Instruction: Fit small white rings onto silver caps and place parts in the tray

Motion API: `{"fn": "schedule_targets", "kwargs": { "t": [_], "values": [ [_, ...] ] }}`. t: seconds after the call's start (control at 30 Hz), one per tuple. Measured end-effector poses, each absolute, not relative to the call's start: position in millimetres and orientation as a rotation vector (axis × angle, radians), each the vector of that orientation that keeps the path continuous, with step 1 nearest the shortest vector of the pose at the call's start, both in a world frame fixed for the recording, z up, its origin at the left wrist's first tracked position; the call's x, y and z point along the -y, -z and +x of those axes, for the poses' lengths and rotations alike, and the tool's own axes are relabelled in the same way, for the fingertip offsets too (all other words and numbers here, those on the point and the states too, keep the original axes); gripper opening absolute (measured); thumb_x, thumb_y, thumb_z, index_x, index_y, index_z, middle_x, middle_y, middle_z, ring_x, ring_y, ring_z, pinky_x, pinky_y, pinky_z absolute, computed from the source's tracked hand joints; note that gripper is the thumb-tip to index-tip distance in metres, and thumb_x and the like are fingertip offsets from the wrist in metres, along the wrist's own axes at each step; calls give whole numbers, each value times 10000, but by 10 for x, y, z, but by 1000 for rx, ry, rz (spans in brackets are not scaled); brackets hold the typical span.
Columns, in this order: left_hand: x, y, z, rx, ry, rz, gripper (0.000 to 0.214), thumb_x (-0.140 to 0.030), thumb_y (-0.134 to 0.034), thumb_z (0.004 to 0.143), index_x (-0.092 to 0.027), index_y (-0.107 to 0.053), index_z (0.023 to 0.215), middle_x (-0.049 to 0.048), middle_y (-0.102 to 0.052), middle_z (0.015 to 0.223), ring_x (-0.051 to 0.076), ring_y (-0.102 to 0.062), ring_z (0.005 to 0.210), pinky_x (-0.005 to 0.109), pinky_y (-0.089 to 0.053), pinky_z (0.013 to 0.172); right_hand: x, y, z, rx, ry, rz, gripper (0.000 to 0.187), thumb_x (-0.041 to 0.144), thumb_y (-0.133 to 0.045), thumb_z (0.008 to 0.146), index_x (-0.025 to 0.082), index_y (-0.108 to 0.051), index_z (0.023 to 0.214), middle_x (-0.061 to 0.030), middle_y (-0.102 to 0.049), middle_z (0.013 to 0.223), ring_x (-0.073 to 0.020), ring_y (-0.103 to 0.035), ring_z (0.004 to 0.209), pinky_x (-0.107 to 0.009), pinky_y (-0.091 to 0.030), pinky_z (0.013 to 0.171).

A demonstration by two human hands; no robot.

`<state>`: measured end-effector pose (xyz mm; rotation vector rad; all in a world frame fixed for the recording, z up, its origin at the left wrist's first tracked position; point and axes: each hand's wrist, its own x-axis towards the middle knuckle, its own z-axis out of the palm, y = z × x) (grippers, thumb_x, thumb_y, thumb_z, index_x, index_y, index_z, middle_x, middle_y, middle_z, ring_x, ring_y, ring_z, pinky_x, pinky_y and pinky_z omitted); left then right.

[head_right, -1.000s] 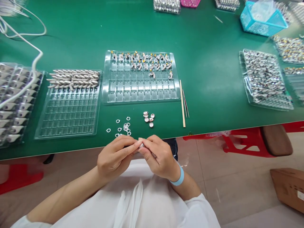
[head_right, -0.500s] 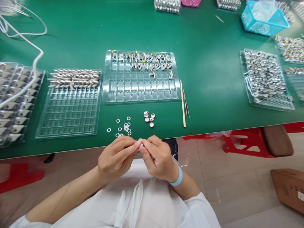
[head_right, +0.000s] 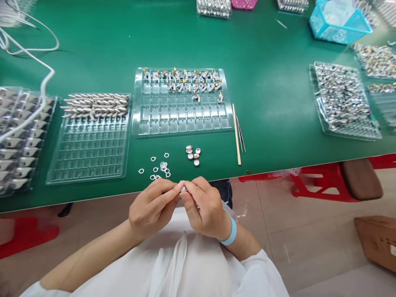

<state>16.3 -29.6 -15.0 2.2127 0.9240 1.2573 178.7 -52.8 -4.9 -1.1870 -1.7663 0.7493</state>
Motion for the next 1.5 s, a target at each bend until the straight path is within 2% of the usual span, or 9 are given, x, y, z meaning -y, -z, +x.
{"fn": "schedule_targets", "kwargs": {
  "t": [0.17,0.33,0.63,0.9,1.2,1.37,1.5],
  "values": [
    [280,74,156,-862,-1135,2049,522,28,-505,829,-214,-517,1291,76,-649,927,146,-569,789,283,-500,662,498,33,1864,1852,-688,-1180,248,108,-467,883,131,-562,1111,-86,-584,888,-151,-552,772,-276,-481,624],
    [237,22,141,-820,-1098,1776,438,4,-562,824,-240,-624,1183,46,-683,855,129,-617,734,248,-512,630,471,8,1914,1997,-634,-1164,225,124,-426,903,115,-523,1106,-97,-567,886,-163,-528,756,-274,-443,581],
    [279,69,158,-819,-1108,1608,470,17,-557,813,-272,-633,1176,39,-668,839,132,-619,723,239,-527,590,465,29,1879,1967,-646,-1148,234,139,-433,904,126,-501,1128,-87,-569,895,-155,-529,764,-276,-470,615],
    [229,29,148,-791,-1107,1720,444,16,-589,798,-257,-657,1141,41,-684,798,122,-611,678,232,-516,572,475,70,1906,1995,-538,-1117,284,123,-453,882,131,-510,1159,-81,-584,853,-146,-527,697,-270,-462,569],
    [262,47,152,-852,-1180,1922,480,14,-585,801,-264,-614,1191,50,-692,855,126,-604,700,252,-515,593,450,56,1914,1961,-698,-1057,367,113,-469,883,124,-468,1250,-118,-595,988,-166,-561,838,-288,-521,658],
    [264,34,147,-841,-1180,1893,488,28,-608,777,-258,-633,1171,42,-684,826,125,-603,682,251,-508,582,463,62,1869,1830,-767,-1041,278,133,-455,895,145,-530,1163,-95,-598,942,-153,-568,815,-290,-533,681],
    [259,-23,96,-838,-1074,1712,409,-27,-653,768,-255,-679,1107,42,-716,824,132,-627,676,255,-539,613,471,65,1886,1863,-737,-1017,230,152,-446,897,143,-549,1103,-73,-585,861,-146,-560,757,-275,-511,625]
  ]
}}
